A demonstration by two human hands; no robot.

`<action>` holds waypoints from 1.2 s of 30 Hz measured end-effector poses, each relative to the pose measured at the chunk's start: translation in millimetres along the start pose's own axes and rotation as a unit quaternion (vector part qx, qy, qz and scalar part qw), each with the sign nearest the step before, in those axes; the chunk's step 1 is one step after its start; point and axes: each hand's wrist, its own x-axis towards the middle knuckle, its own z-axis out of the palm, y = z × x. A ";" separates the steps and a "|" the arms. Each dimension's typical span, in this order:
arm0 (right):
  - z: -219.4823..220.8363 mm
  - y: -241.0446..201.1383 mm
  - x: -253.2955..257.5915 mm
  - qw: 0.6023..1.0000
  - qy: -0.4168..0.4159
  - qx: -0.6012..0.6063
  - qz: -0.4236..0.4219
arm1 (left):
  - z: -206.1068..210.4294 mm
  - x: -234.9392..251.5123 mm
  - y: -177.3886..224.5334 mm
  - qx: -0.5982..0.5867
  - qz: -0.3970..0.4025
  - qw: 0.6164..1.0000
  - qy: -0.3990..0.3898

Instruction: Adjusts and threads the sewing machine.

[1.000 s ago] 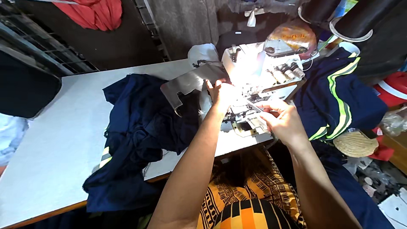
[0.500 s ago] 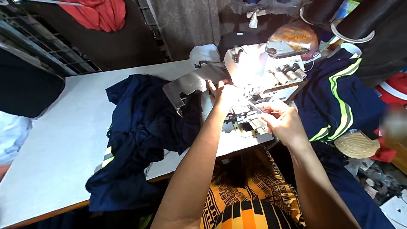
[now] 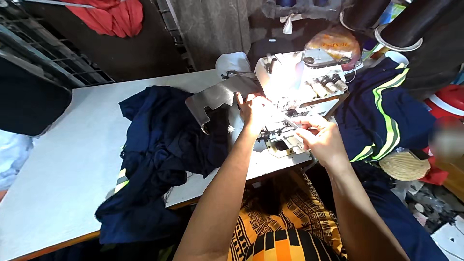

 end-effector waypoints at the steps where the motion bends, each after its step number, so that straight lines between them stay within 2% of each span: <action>1: 1.7 -0.8 0.9 1.000 0.009 -0.002 -0.002 | -0.4 -0.1 -0.1 -0.001 0.000 1.000 -0.001; 9: 21.4 -13.6 14.5 0.994 0.005 -0.111 -0.025 | -3.0 0.9 0.1 0.005 -0.002 1.000 -0.023; 13: 26.8 -5.4 19.1 0.996 0.005 -0.080 -0.046 | -5.0 -1.8 -1.5 -0.005 0.022 1.000 -0.010; 16: 22.4 -0.3 18.1 0.998 0.006 -0.047 -0.031 | -5.0 -4.1 -3.7 -0.023 0.030 0.999 0.000; 22: 17.7 5.8 8.8 0.995 0.046 -0.079 -0.040 | -2.5 -5.2 -6.8 -0.034 0.042 0.998 0.013; 26: 21.7 -7.7 15.4 0.997 0.017 -0.075 -0.001 | -3.2 -4.8 -5.6 -0.019 0.030 0.999 0.002; 30: 26.0 -8.7 19.1 0.997 0.011 -0.076 -0.019 | -2.8 -5.0 -8.0 -0.033 0.039 0.999 0.005; 36: 11.2 4.5 15.9 0.998 -0.053 0.017 -0.038 | -3.4 -9.6 -8.9 -0.047 0.071 0.993 0.081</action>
